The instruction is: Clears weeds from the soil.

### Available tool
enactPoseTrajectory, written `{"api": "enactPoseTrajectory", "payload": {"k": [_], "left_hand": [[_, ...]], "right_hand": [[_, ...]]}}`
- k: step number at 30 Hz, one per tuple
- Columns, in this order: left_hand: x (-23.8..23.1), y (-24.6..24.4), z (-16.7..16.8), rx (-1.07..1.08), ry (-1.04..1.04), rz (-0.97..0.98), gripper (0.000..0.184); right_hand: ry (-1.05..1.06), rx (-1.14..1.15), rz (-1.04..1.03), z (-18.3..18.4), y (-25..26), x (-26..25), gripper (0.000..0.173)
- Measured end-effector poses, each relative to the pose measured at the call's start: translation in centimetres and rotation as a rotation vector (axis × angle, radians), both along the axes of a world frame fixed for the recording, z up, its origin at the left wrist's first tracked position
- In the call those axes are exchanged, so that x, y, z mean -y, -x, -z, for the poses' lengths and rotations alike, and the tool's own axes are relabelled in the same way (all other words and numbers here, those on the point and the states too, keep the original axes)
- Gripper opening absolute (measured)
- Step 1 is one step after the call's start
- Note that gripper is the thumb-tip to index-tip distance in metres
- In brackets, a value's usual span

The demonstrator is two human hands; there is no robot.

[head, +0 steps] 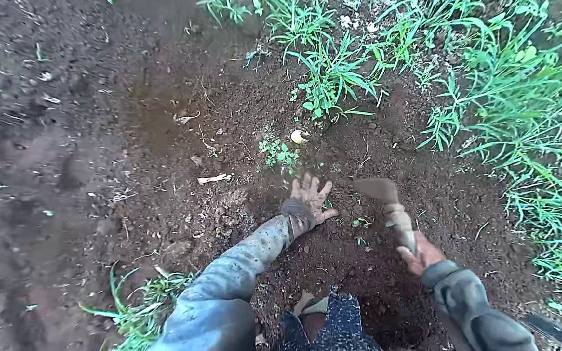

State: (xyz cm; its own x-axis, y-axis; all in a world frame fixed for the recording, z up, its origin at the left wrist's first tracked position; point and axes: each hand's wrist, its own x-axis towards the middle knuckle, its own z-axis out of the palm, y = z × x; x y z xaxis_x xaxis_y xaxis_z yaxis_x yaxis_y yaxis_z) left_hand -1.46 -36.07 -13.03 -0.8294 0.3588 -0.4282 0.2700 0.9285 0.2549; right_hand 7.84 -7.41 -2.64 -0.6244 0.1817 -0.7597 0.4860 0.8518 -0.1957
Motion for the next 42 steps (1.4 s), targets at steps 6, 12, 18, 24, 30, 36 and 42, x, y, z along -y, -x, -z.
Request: {"api": "enactPoseTrajectory", "payload": {"k": [6,12,18,24,30,36,42], "left_hand": [[-0.4,0.9,-1.8,0.179,-0.034,-0.029,0.05],[8.0,-3.0,1.7,-0.194,-0.255,-0.284,0.045],[6.6,9.1,-3.7,0.128,0.03,-0.662,0.062],[9.2,11.5,-2.8,0.048,0.036,-0.502,0.067],[8.4,14.4,-2.1,0.031,0.118,-0.789,0.061],[12.0,11.7,-3.4,0.127,0.051,-0.676,0.066],[12.8,13.6,-2.1,0.106,0.001,-0.637,0.053]], "right_hand": [[0.177,0.041,0.301,4.1,3.1,10.3,0.065],[0.095,0.036,0.011,0.4,2.2,5.2,0.068],[0.128,-0.068,0.307,5.3,6.6,15.1,0.066],[0.175,0.023,0.126,1.6,5.5,6.1,0.061],[0.306,0.067,0.328,5.2,9.3,19.1,0.063],[0.141,0.039,-0.002,3.6,6.7,12.0,0.066],[0.177,-0.007,0.136,7.7,10.9,20.5,0.066]]}}
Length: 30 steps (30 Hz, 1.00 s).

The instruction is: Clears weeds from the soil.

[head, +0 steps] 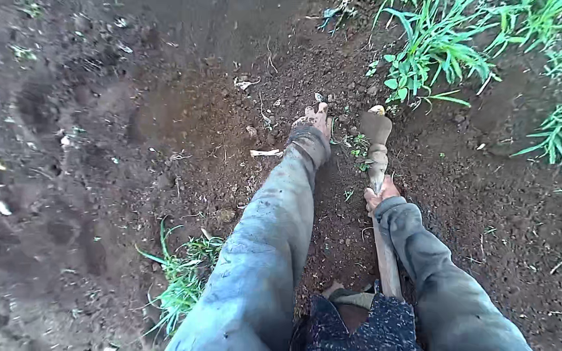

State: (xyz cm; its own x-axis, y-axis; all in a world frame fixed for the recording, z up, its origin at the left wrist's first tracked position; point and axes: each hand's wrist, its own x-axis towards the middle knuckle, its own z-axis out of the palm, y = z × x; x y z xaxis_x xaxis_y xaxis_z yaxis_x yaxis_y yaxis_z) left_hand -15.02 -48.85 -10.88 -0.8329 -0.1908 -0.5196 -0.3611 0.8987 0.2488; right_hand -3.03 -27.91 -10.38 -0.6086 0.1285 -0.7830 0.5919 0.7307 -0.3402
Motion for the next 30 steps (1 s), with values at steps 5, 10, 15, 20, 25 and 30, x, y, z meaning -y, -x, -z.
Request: {"api": "enactPoseTrajectory", "payload": {"k": [5,10,15,20,25,30], "left_hand": [[-2.5,-4.2,-2.2,0.079,-0.022,0.204,0.05],[-7.9,-15.7,-0.9,-0.031,-0.09,0.151,0.058],[-15.7,-17.2,-2.2,0.153,-0.23,0.415,0.085],[-11.2,-14.2,-5.0,0.291,-0.229,0.416,0.055],[-0.7,-17.1,-3.4,0.053,-0.004,0.082,0.049],[0.6,-16.7,-2.7,0.026,-0.046,0.048,0.054]], "right_hand": [[0.146,0.152,-0.049,-2.8,-5.0,-4.7,0.062],[-0.122,0.142,-0.295,-6.6,-13.1,-13.5,0.071],[-0.306,-0.204,-0.094,-9.9,-8.5,-17.4,0.067],[-0.265,-0.484,0.255,-9.6,4.5,-18.2,0.064],[0.033,-0.441,0.566,-4.6,10.6,-8.0,0.063],[-0.092,-0.142,0.032,-2.8,2.9,-6.9,0.071]]}}
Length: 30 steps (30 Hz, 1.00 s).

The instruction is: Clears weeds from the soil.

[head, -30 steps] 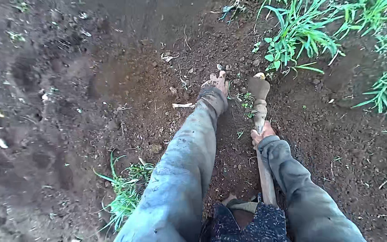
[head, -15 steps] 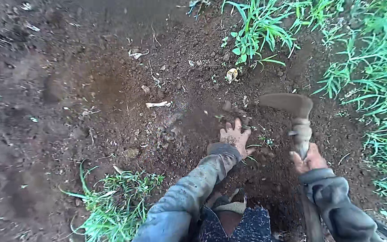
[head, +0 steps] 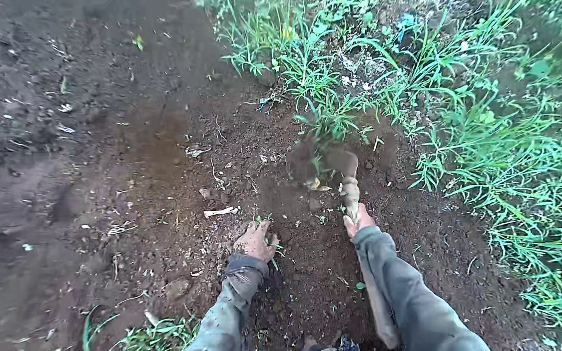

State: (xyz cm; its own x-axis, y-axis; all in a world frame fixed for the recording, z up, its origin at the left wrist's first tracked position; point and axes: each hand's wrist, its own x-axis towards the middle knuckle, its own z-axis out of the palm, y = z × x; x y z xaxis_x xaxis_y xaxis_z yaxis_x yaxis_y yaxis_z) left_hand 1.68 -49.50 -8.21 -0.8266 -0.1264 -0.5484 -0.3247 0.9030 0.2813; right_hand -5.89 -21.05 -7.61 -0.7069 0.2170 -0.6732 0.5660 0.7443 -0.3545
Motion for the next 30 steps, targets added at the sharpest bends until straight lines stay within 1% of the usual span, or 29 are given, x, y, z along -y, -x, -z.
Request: {"api": "enactPoseTrajectory", "payload": {"k": [1,2,3,4,5,6,7,8,9,10,11,12,13,14,15,16,17,18,20,21,22,24,25,27,28,30], "left_hand": [[0.1,0.0,0.2,-0.05,-0.007,0.001,0.055],[0.1,-0.2,0.5,-0.104,-0.016,0.0,0.054],[-0.1,-0.5,0.7,-0.14,-0.025,-0.006,0.054],[-0.3,-0.9,0.9,-0.158,-0.032,-0.015,0.053],[-0.3,-1.0,1.2,-0.186,-0.034,-0.026,0.052],[-0.2,-1.1,1.5,-0.208,-0.036,-0.043,0.051],[-0.3,-1.4,1.9,-0.232,-0.038,-0.06,0.051],[-0.4,-1.7,2.1,-0.25,-0.037,-0.068,0.051],[-0.5,-1.6,2.2,-0.255,-0.042,-0.07,0.051],[-0.5,-1.3,2.1,-0.242,-0.048,-0.067,0.051],[-0.3,-1.0,1.9,-0.238,-0.049,-0.062,0.052],[0.0,-1.0,1.8,-0.237,-0.049,-0.051,0.052],[0.0,-1.3,1.6,-0.218,-0.056,-0.034,0.052],[-0.1,-1.4,1.6,-0.21,-0.064,-0.016,0.052],[-0.1,-1.0,1.4,-0.202,-0.065,-0.008,0.053],[-0.1,-0.8,1.3,-0.198,-0.067,-0.016,0.054],[-0.3,-1.2,1.4,-0.224,-0.065,-0.027,0.054],[-0.5,-1.5,1.7,-0.26,-0.061,-0.038,0.053],[-0.6,-1.2,2.1,-0.294,-0.053,-0.058,0.05],[-0.6,-1.4,2.3,-0.29,-0.045,-0.065,0.049],[-0.8,-1.7,2.5,-0.281,-0.04,-0.074,0.049],[-0.5,-1.6,2.7,-0.253,-0.038,-0.059,0.049],[-0.4,-1.3,2.8,-0.266,-0.047,-0.048,0.049],[-0.2,-1.1,2.5,-0.265,-0.062,-0.043,0.048],[-0.1,-1.4,2.4,-0.243,-0.06,-0.03,0.049],[-0.3,-0.8,2.3,-0.243,-0.056,-0.024,0.05]], "right_hand": [[-0.018,-0.007,-0.034,-1.1,0.4,-1.8,0.07],[-0.005,-0.062,-0.003,-2.1,1.7,-3.5,0.066],[0.035,-0.165,0.082,-2.5,3.5,-5.1,0.06],[0.105,-0.279,0.211,-2.1,5.7,-6.1,0.053],[0.187,-0.365,0.343,-1.8,8.3,-6.0,0.049],[0.261,-0.407,0.449,-1.6,10.7,-4.6,0.046],[0.298,-0.394,0.501,-1.4,11.9,-2.2,0.046],[0.277,-0.361,0.482,-0.9,11.3,0.6,0.051],[0.207,-0.314,0.403,0.0,9.5,3.0,0.057],[0.132,-0.245,0.279,1.0,7.3,4.0,0.063],[0.071,-0.129,0.107,1.3,5.4,4.0,0.068],[0.01,0.011,-0.102,1.0,3.7,3.3,0.072],[-0.055,0.116,-0.264,0.3,1.8,1.9,0.073],[-0.1,0.161,-0.343,-0.6,0.6,0.1,0.073],[-0.114,0.14,-0.337,-1.8,0.8,-1.2,0.071],[-0.108,0.079,-0.261,-2.9,1.8,-2.2,0.069],[-0.08,-0.014,-0.127,-3.6,3.2,-3.1,0.067],[-0.029,-0.145,0.046,-3.6,4.9,-3.7,0.063],[0.116,-0.398,0.361,-3.0,9.6,-3.1,0.061],[0.148,-0.437,0.413,-2.6,11.1,-1.8,0.062],[0.134,-0.429,0.382,-1.5,11.2,-0.4,0.063],[0.03,-0.311,0.198,0.8,8.4,1.0,0.067],[-0.03,-0.206,0.097,0.4,7.3,0.7,0.07],[-0.115,-0.063,-0.067,-3.1,7.7,-0.7,0.07],[-0.138,-0.062,-0.096,-4.3,8.0,-2.2,0.069],[-0.108,-0.179,-0.039,-5.9,11.0,-4.6,0.064]]}}
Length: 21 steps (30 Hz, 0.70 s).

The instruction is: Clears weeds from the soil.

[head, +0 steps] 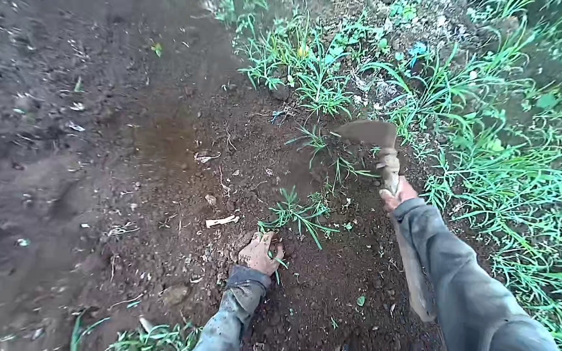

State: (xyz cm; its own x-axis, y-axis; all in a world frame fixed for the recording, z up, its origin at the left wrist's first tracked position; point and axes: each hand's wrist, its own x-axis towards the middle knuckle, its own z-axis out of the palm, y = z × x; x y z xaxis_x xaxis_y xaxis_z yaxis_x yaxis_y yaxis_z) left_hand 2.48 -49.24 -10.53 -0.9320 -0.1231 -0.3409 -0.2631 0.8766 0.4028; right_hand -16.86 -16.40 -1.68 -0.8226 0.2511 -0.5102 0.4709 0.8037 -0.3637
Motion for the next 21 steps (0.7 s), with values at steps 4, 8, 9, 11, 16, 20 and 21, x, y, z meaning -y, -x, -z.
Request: {"api": "enactPoseTrajectory", "payload": {"k": [4,8,9,11,16,20,21], "left_hand": [[-0.3,-0.2,-0.3,0.109,0.012,-0.02,0.054],[0.3,0.3,-0.7,0.105,-0.007,0.013,0.053],[0.4,-0.1,-0.9,0.127,-0.015,0.026,0.053],[0.5,0.1,-0.5,0.068,-0.027,0.035,0.052],[0.0,-0.3,-0.4,0.033,-0.013,0.0,0.049],[-0.1,-0.1,-0.1,0.025,0.003,0.0,0.049],[0.0,-0.3,-0.2,0.028,-0.003,0.003,0.049]], "right_hand": [[0.138,-0.045,0.161,2.9,0.0,4.4,0.065],[-0.083,0.316,-0.186,6.6,-11.3,5.8,0.074],[-0.084,0.346,-0.224,5.9,-12.7,4.2,0.074],[-0.059,0.262,-0.18,3.1,-11.7,0.6,0.071],[0.156,-0.202,0.441,2.2,-4.1,-3.1,0.062],[-0.024,0.056,0.213,6.7,-10.2,-0.2,0.071],[-0.072,0.172,0.072,6.4,-11.6,-1.2,0.072]]}}
